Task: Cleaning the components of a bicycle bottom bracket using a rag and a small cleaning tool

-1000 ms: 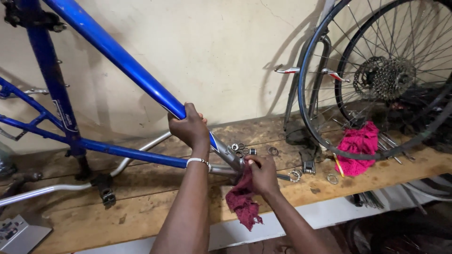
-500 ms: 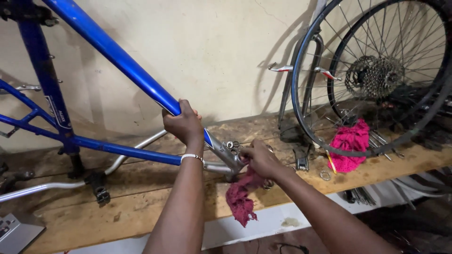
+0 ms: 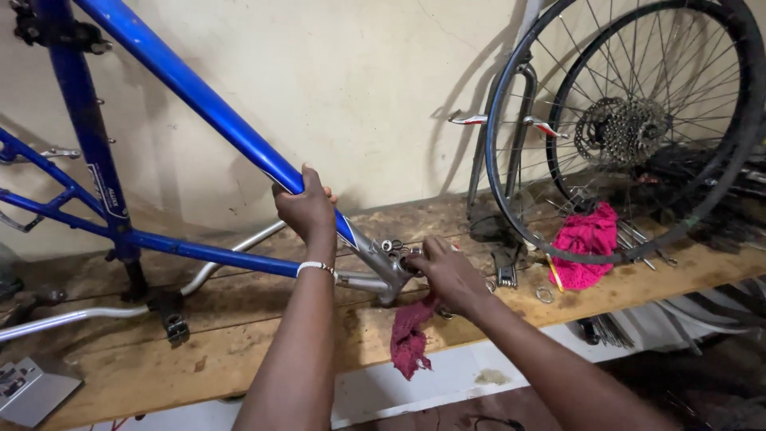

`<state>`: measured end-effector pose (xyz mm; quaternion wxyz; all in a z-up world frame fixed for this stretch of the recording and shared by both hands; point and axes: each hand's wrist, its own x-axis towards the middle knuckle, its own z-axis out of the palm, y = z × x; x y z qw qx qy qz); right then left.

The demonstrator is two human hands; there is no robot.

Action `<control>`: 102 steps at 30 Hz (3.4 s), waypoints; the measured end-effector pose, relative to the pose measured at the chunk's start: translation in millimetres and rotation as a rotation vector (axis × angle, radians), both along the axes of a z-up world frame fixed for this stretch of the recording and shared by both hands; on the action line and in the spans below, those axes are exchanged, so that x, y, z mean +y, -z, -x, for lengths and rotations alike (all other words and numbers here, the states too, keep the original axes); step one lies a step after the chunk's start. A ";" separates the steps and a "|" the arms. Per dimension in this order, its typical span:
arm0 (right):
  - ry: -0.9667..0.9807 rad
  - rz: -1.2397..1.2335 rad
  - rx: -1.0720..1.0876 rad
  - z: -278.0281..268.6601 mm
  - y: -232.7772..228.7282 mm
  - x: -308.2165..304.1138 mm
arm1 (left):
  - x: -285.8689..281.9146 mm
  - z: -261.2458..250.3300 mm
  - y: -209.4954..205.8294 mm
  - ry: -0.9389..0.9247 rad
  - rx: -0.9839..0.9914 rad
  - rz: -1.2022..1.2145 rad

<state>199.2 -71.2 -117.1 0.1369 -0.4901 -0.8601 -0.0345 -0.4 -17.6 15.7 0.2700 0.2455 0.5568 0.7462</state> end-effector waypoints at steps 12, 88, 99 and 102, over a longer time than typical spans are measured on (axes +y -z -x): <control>0.489 0.274 1.265 -9.8 31.0 -16.7 | -73.0 -16.4 98.8 -0.038 0.357 0.168; 0.692 0.492 0.534 34.2 -6.8 35.7 | -3.6 -10.8 15.8 0.034 -0.216 -0.073; 0.589 0.369 0.442 28.1 26.5 40.0 | -3.5 -12.2 18.4 0.041 -0.175 -0.044; 0.821 0.543 0.592 39.0 -8.4 34.4 | -3.2 -12.5 18.6 0.055 -0.178 -0.035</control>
